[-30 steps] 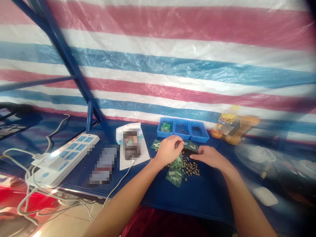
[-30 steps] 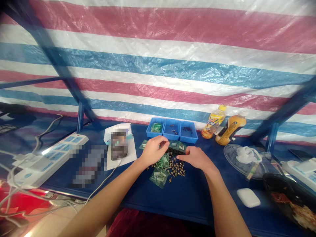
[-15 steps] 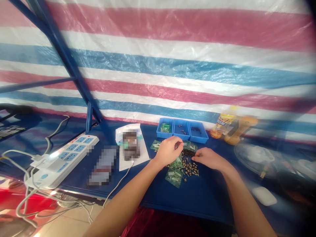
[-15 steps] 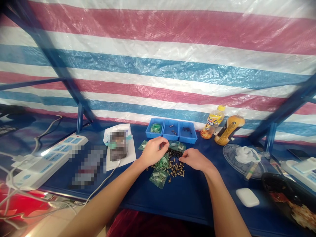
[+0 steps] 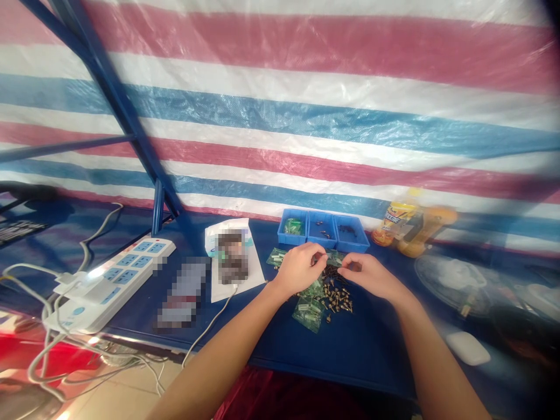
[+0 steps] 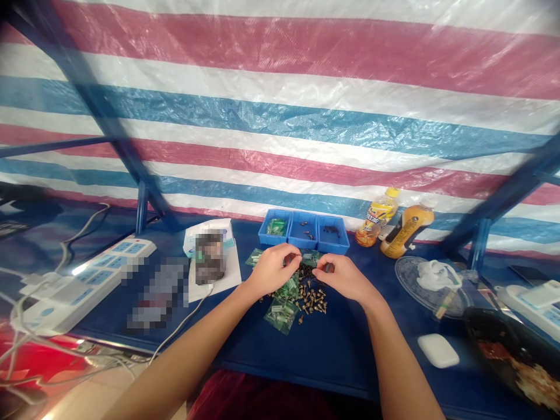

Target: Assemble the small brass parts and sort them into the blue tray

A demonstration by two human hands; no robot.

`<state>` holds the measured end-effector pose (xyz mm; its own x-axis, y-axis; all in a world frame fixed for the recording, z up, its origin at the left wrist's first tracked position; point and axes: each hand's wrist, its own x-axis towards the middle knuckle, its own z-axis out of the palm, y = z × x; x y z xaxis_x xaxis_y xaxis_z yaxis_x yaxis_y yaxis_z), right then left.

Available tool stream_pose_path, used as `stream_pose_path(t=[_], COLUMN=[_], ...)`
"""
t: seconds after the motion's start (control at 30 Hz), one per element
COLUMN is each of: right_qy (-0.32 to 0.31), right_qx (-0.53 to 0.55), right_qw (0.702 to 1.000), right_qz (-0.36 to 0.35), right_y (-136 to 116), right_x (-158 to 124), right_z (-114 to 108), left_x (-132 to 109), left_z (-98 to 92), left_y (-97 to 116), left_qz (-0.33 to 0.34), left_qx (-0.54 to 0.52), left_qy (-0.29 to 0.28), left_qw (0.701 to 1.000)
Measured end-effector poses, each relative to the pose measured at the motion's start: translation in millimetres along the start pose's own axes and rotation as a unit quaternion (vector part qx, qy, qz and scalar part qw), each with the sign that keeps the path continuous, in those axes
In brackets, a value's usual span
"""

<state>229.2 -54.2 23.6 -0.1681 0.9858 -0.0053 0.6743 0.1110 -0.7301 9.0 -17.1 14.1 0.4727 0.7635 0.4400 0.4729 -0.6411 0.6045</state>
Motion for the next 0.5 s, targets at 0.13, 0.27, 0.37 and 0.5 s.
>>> stream_pose_path(t=[0.13,0.27,0.37,0.5], right_qy=[-0.007,0.015,0.029,0.018], right_qx=[0.052,0.087,0.098,0.111], right_qw=[0.998,0.995,0.993,0.991], right_qz=[-0.027,-0.053,-0.062,-0.075], right_y=[-4.5,-3.3,-1.8,-4.2], right_x=[0.3,3.9,6.8,6.9], right_z=[5.2,11.0,13.3,13.8], left_x=[-0.9,-1.6,-1.7,-1.1], left_z=[0.6,-1.6,-3.5,-3.8], left_y=[1.3,5.8,8.2,6.8], left_qz=[0.008,0.03,0.04,0.028], left_qx=[0.003,0.007,0.01,0.01], left_qy=[-0.01,-0.047,-0.066,-0.06], left_qw=[1.0,0.998,0.997,0.998])
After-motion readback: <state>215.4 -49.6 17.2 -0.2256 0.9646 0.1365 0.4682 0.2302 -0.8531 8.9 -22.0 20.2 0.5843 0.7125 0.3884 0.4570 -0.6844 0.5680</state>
